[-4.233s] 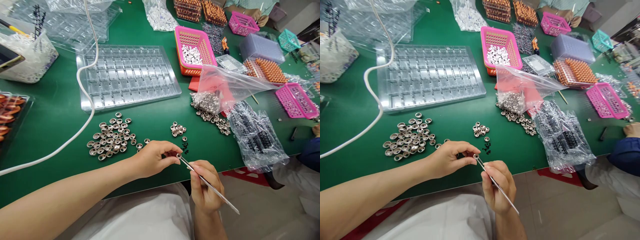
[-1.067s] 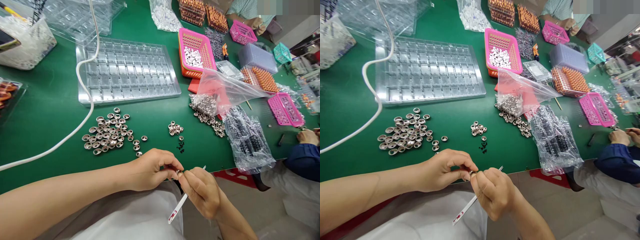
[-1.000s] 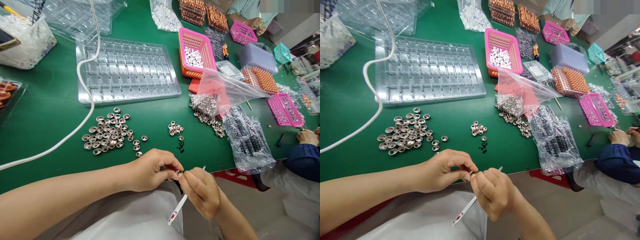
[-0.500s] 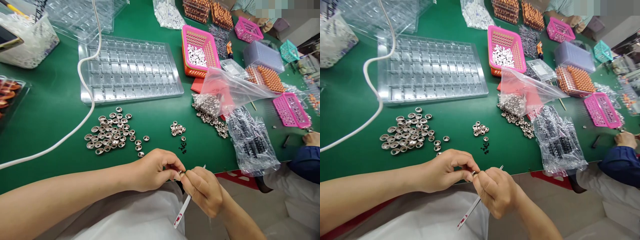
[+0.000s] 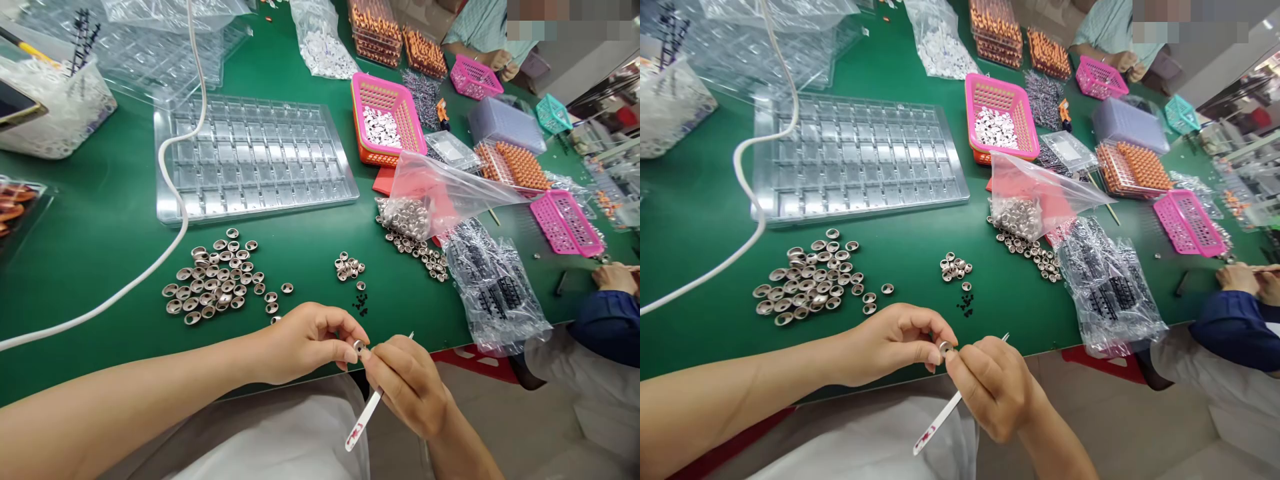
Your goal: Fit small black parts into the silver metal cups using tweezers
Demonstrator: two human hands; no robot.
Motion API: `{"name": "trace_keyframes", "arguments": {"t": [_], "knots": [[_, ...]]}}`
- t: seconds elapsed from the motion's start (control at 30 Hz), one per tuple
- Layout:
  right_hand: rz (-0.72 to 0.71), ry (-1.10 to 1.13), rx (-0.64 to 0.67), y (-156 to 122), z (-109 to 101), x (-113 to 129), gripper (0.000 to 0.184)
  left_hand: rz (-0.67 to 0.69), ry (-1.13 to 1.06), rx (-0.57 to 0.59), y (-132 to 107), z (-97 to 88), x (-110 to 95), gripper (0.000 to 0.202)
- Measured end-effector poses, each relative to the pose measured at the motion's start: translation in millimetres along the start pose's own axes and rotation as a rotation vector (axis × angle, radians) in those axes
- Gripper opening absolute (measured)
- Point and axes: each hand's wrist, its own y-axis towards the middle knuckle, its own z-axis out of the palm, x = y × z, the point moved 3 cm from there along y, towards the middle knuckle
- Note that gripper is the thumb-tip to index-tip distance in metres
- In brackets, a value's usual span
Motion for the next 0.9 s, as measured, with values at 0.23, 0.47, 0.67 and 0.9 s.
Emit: {"name": "trace_keyframes", "arguments": {"t": [0.23, 0.47, 0.67, 0.9], "knots": [[0.132, 0.019, -0.156, -6, 8, 1, 0.041, -0.032, -0.092, 0.007, 1, -1.3, 2, 0.019], [0.180, 0.015, -0.216, -6, 12, 3, 0.039, -0.043, -0.092, 0.010, 1, -1.2, 1, 0.021], [0.154, 0.032, -0.119, -14, 11, 1, 0.038, -0.016, 0.032, -0.002, 0, -2.0, 2, 0.022], [-0.006, -0.004, 0.020, -11, 3, 3, 0.033, 0.142, 0.463, -0.011, -4, -1.0, -11, 0.012]]}}
